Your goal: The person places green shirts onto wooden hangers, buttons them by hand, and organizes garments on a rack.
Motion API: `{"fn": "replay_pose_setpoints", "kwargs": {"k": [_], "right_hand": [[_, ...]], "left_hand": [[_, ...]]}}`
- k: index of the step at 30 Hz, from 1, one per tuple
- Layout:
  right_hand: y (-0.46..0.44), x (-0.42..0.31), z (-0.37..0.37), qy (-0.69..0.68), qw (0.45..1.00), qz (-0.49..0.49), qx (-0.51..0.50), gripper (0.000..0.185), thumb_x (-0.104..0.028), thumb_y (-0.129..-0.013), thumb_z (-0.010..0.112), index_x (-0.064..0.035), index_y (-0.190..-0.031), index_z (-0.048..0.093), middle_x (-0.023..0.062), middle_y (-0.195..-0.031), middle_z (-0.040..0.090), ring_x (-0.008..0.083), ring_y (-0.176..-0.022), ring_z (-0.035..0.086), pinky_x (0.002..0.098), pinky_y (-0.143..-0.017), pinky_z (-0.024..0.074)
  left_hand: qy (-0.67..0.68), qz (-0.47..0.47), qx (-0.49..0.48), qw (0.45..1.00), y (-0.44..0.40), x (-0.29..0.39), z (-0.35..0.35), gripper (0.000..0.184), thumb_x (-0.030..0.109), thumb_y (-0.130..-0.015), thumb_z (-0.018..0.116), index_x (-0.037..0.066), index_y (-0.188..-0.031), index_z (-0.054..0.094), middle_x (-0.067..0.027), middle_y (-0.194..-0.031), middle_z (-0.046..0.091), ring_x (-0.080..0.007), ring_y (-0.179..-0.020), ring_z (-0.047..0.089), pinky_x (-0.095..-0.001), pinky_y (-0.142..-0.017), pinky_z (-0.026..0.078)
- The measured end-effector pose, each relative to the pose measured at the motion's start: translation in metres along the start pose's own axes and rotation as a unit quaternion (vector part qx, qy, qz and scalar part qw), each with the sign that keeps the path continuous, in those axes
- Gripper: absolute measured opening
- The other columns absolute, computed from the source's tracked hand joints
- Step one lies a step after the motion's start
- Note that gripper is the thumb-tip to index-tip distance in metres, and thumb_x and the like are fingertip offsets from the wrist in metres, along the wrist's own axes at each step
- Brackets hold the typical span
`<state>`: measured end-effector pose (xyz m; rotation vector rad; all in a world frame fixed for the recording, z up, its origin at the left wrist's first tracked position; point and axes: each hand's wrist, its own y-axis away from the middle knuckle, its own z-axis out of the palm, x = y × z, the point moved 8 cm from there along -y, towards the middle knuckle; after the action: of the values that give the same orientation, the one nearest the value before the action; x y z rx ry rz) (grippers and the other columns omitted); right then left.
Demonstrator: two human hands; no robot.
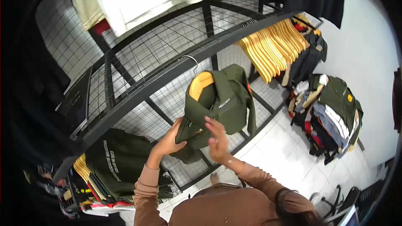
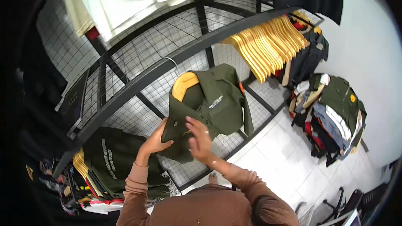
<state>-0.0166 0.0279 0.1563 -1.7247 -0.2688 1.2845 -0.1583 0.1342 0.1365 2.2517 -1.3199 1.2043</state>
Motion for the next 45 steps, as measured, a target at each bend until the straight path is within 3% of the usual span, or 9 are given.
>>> {"fn": "replay_pose_setpoints", "kwargs": {"k": [6, 10, 16, 22, 26, 32, 36, 40, 45], "right_hand": [[0.080, 0.090, 0.093, 0.021, 0.995, 0.072, 0.064, 0.055, -0.036, -0.093, 0.042, 0.0011, -0.133, 0.035, 0.0244, -0.143, 0.027, 0.0370, -0.133, 0.028, 0.0532, -0.104, 0.0228], [0.217, 0.212, 0.113, 0.213, 0.863, 0.428, -0.165, 0.061, -0.039, -0.093, 0.044, -0.0007, -0.138, 0.030, 0.0230, -0.146, 0.021, 0.0383, -0.137, 0.017, 0.0528, -0.107, 0.0174], [0.097, 0.083, 0.056, -0.122, 0.959, 0.219, 0.129, 0.065, -0.036, -0.092, 0.047, 0.0018, -0.140, 0.025, 0.0226, -0.148, 0.018, 0.0356, -0.138, 0.016, 0.0411, -0.110, 0.0166], [0.123, 0.103, 0.131, 0.053, 0.981, 0.185, 0.001, 0.067, -0.039, -0.095, 0.041, -0.0004, -0.144, 0.015, 0.0219, -0.148, 0.017, 0.0356, -0.138, 0.017, 0.0477, -0.110, 0.0126], [0.292, 0.211, 0.116, 0.180, 0.697, 0.665, -0.199, 0.065, -0.037, -0.093, 0.044, -0.0067, -0.145, 0.017, 0.0248, -0.147, 0.019, 0.0388, -0.137, 0.017, 0.0491, -0.109, 0.0156], [0.118, 0.097, 0.076, 0.027, 0.975, 0.201, 0.089, 0.070, -0.048, -0.093, 0.035, -0.0020, -0.143, 0.019, 0.0271, -0.145, 0.022, 0.0375, -0.137, 0.019, 0.0441, -0.110, 0.0149], [0.144, 0.120, 0.126, -0.103, 0.965, 0.159, 0.182, 0.066, -0.042, -0.093, 0.041, 0.0004, -0.141, 0.024, 0.0236, -0.144, 0.027, 0.0403, -0.135, 0.020, 0.0458, -0.110, 0.0132], [0.220, 0.212, 0.129, 0.092, 0.919, 0.359, -0.136, 0.059, -0.035, -0.093, 0.044, -0.0021, -0.139, 0.028, 0.0262, -0.138, 0.034, 0.0432, -0.128, 0.031, 0.0484, -0.106, 0.0246], [0.155, 0.211, -0.012, 0.202, 0.921, 0.303, 0.139, 0.051, -0.031, -0.094, 0.043, 0.0000, -0.135, 0.036, 0.0238, -0.136, 0.036, 0.0400, -0.125, 0.036, 0.0435, -0.105, 0.0278]], "left_hand": [[0.393, -0.103, 0.024, 0.913, 0.019, -0.021, 0.019, 0.091, -0.007, -0.061, 0.055, -0.001, -0.144, 0.018, -0.0106, -0.138, 0.037, -0.0200, -0.127, 0.037, -0.0300, -0.103, 0.032], [0.408, -0.145, 0.019, 0.901, 0.024, -0.016, 0.024, 0.091, -0.011, -0.060, 0.049, -0.002, -0.144, 0.015, -0.0104, -0.142, 0.032, -0.0191, -0.131, 0.032, -0.0303, -0.106, 0.026], [0.383, -0.119, 0.026, 0.916, 0.021, 0.003, 0.021, 0.092, -0.009, -0.059, 0.049, 0.000, -0.145, 0.014, -0.0109, -0.140, 0.034, -0.0190, -0.129, 0.033, -0.0299, -0.105, 0.028], [0.412, -0.135, 0.077, 0.898, 0.020, 0.009, 0.025, 0.095, -0.010, -0.053, 0.046, -0.001, -0.143, 0.017, -0.0134, -0.134, 0.042, -0.0218, -0.123, 0.043, -0.0281, -0.100, 0.036], [0.421, -0.142, 0.038, 0.895, 0.022, 0.013, 0.026, 0.093, -0.009, -0.058, 0.050, 0.000, -0.144, 0.015, -0.0107, -0.132, 0.041, -0.0194, -0.122, 0.042, -0.0282, -0.101, 0.033], [0.454, -0.134, 0.039, 0.880, 0.023, 0.021, 0.023, 0.095, -0.010, -0.056, 0.049, 0.000, -0.144, 0.014, -0.0105, -0.131, 0.042, -0.0198, -0.120, 0.044, -0.0275, -0.100, 0.034], [0.459, -0.147, 0.032, 0.876, 0.026, 0.015, 0.028, 0.095, -0.010, -0.057, 0.050, 0.000, -0.144, 0.015, -0.0111, -0.132, 0.042, -0.0205, -0.122, 0.043, -0.0284, -0.102, 0.032], [0.454, -0.118, 0.012, 0.883, 0.023, 0.015, 0.020, 0.093, -0.011, -0.058, 0.051, 0.000, -0.144, 0.017, -0.0112, -0.134, 0.041, -0.0207, -0.124, 0.041, -0.0298, -0.104, 0.030], [0.328, -0.149, 0.019, 0.933, 0.028, -0.001, -0.003, 0.089, -0.013, -0.062, 0.055, -0.001, -0.143, 0.020, -0.0120, -0.136, 0.040, -0.0208, -0.126, 0.039, -0.0306, -0.105, 0.027]]}}
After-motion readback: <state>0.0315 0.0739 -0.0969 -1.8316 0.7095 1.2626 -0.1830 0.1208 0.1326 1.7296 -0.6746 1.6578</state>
